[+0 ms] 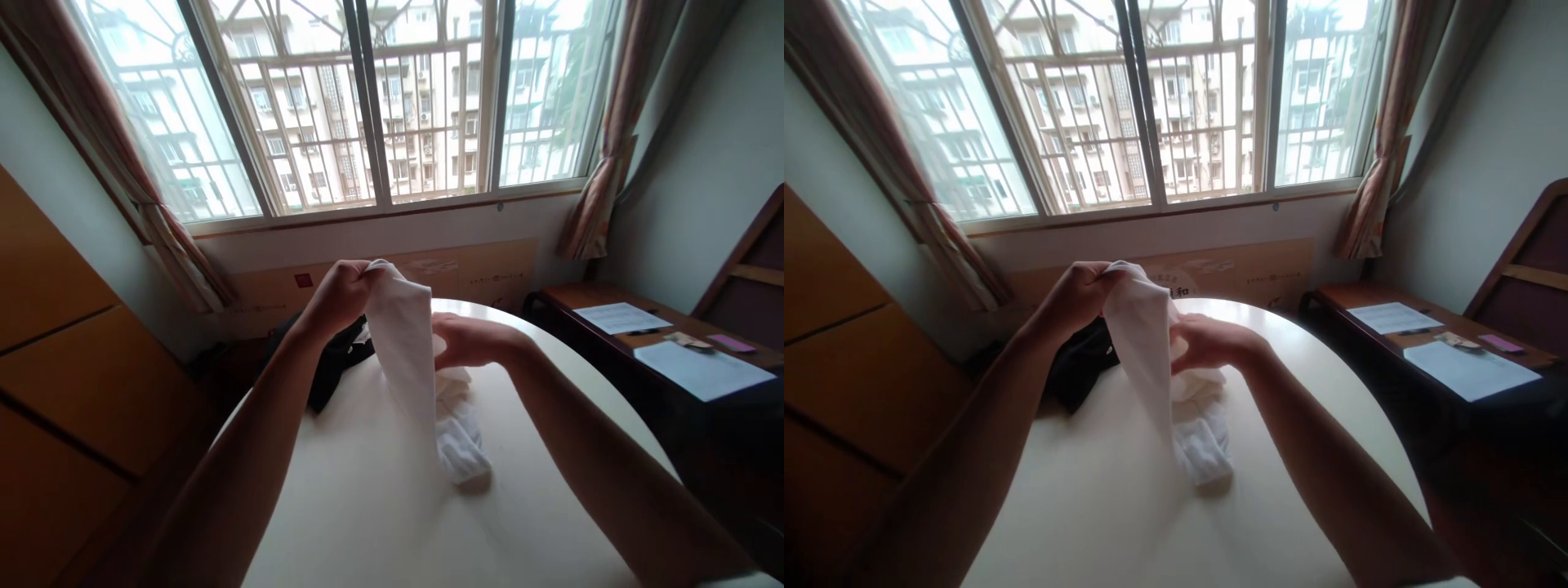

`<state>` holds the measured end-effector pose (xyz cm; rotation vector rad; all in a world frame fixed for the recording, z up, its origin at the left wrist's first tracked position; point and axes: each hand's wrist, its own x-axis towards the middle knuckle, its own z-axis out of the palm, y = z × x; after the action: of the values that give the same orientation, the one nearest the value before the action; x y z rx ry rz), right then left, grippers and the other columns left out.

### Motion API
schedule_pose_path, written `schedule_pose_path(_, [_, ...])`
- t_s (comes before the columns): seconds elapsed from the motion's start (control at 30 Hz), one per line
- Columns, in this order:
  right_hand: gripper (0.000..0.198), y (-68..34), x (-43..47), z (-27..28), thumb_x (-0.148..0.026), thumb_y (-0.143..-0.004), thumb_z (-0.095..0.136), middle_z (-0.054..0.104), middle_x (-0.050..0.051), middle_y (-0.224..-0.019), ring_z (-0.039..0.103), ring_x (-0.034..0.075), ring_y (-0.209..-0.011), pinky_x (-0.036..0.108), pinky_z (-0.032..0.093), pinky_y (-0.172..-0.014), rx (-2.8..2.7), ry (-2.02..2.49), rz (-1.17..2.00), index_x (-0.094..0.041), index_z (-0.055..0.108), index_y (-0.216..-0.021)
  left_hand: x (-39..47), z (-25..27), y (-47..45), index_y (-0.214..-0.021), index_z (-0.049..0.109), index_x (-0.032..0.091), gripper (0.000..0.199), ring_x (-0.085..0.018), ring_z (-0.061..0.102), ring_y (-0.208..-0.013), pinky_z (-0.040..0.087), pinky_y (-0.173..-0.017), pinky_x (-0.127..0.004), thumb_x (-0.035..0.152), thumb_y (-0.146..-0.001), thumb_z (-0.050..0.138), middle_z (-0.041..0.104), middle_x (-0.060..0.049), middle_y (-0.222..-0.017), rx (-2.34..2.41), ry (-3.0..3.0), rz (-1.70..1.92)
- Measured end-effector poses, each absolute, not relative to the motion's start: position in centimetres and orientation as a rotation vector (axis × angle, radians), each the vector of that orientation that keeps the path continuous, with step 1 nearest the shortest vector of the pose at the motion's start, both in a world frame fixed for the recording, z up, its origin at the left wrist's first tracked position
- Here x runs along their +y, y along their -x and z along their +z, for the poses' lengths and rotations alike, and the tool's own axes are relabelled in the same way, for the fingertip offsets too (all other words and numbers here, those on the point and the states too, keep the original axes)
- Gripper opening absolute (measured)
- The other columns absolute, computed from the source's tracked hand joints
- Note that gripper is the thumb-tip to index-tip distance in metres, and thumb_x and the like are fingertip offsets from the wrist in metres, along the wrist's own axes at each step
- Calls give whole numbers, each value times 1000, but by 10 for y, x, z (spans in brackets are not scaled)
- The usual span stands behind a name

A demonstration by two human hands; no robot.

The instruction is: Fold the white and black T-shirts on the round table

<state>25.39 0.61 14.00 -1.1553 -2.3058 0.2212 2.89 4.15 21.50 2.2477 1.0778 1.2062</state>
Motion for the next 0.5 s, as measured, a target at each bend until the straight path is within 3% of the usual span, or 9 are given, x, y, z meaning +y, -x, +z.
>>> schedule_pose_path(0.17, [15,-218,27,110,-28,-97,66,69,14,-111,61,32,-106,41,49,-88,-2190,1318,7,-23,78,-105,48,195,-18,-78,72,15,42,-14,45,-54,33,-50,-25,55,-86,61,55,0,-61,1030,-1985,1312])
schedule_pose_path(0.33, [13,-253,53,106,-21,-95,65,70,8,-107,63,26,-102,41,50,-93,-1805,1270,-18,-23,75,-87,60,189,18,-74,70,17,40,-16,46,-56,34,-52,-26,52,-87,56,52,0,-58,1380,-2156,1400])
schedule_pose_path(0.43, [19,-284,49,125,-22,-99,54,68,11,-107,62,29,-103,49,49,-98,-1447,1338,-211,-21,70,-90,61,189,25,-61,61,20,40,-18,49,-61,34,-55,-27,49,-88,56,52,-1,-56,1552,-2334,1291])
schedule_pose_path(0.5, [22,-294,39,138,-29,-103,49,69,10,-97,64,27,-93,48,52,-92,-1271,1277,-239,-22,67,-92,60,187,20,-56,55,21,43,-18,50,-60,33,-55,-28,48,-89,53,53,-2,-55,1561,-2335,1198])
